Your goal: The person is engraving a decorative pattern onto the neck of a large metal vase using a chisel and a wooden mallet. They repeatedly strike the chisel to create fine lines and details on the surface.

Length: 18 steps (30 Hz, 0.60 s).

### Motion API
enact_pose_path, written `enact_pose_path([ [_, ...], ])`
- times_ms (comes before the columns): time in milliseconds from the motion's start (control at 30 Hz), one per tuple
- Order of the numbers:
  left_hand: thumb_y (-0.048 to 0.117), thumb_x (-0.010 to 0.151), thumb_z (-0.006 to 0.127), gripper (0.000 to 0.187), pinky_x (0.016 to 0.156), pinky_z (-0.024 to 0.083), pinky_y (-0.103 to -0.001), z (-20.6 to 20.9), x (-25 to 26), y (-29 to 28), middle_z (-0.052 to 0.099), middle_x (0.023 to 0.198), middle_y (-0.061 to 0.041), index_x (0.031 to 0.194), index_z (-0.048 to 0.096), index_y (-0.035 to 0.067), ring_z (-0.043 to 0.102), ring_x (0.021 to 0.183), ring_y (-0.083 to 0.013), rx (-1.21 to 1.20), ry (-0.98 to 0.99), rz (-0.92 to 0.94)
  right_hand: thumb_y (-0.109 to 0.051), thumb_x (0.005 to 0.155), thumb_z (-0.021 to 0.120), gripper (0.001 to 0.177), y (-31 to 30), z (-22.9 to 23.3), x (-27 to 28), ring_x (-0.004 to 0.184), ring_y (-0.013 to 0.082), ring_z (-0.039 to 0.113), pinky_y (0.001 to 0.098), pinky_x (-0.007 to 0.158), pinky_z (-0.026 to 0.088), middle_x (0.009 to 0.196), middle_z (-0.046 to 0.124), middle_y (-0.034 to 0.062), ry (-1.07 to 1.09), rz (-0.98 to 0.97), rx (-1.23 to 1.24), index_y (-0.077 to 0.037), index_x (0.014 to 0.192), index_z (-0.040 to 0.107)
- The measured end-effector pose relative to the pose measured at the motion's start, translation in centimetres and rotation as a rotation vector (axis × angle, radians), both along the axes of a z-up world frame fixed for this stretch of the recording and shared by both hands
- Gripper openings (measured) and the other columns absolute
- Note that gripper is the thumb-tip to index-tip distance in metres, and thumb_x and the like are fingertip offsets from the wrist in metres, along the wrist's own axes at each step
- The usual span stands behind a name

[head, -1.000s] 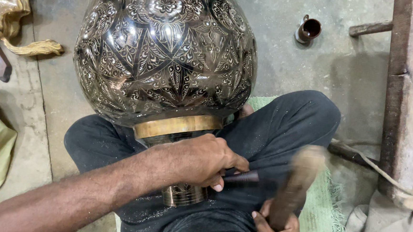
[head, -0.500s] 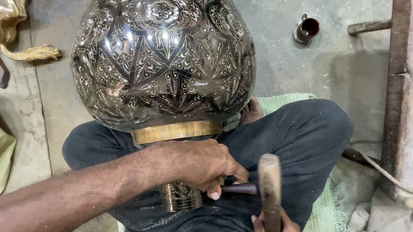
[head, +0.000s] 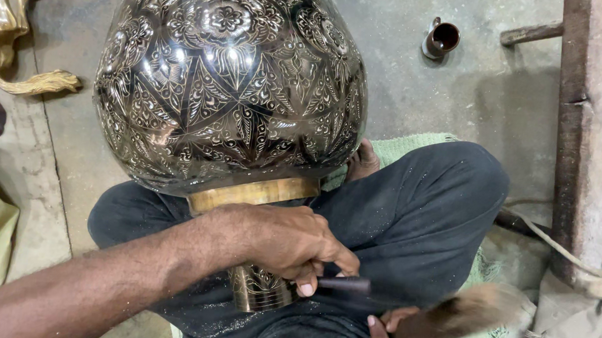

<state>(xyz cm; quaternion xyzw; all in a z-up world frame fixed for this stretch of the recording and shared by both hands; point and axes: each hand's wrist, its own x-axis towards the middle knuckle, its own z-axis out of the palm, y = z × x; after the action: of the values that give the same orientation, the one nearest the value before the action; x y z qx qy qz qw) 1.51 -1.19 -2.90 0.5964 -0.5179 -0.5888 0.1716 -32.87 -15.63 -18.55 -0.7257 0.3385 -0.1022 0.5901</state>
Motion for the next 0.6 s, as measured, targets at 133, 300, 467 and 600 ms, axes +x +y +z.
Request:
enact_pose_path([
  [133,0.028,0.080,0.078,0.064,0.082,0.059,-0.038,0.1,-0.2,0.3,0.077,0.081,-0.005,0.140,0.057,0.021,0.077,0.085,-0.0205,-0.030,-0.008,0.111,-0.004,0.071,0.085,0.028,-1.7,1.4,0.5,0.070,0.0109,0.067,0.0242,0.068,0.052,0.074,0.070,0.0060,0.066,0.209,-0.051,-0.001,0.093,0.067],
  [300,0.025,0.076,0.079,0.064,0.080,0.060,-0.039,0.5,-0.8,0.2,0.077,0.087,-0.008,0.137,0.059,0.020,0.078,0.088,-0.0236,-0.056,-0.088,0.164,0.004,0.074,0.079,0.015,-3.6,2.2,1.0,0.050,0.0158,0.066,0.0309,0.049,0.052,0.061,0.069,0.0112,0.388,0.133,0.400,0.002,0.086,0.072],
  [467,0.023,0.079,0.079,0.062,0.081,0.062,-0.036,0.7,-1.1,-0.2,0.078,0.085,-0.005,0.138,0.059,0.023,0.077,0.086,-0.0196,0.050,-0.108,0.132,0.004,0.070,0.081,0.021,-3.2,1.5,1.2,0.046,0.0127,0.063,0.0286,0.044,0.049,0.060,0.066,0.0079,0.227,0.105,0.281,0.000,0.085,0.067],
  [600,0.023,0.079,0.077,0.066,0.081,0.062,-0.033,0.6,-1.2,-0.4,0.078,0.085,-0.003,0.142,0.056,0.028,0.077,0.083,-0.0166,0.108,-0.113,0.095,0.004,0.069,0.084,0.022,-2.4,1.2,1.2,0.056,0.0091,0.064,0.0252,0.055,0.052,0.064,0.068,0.0034,0.159,0.314,0.026,-0.001,0.084,0.068],
])
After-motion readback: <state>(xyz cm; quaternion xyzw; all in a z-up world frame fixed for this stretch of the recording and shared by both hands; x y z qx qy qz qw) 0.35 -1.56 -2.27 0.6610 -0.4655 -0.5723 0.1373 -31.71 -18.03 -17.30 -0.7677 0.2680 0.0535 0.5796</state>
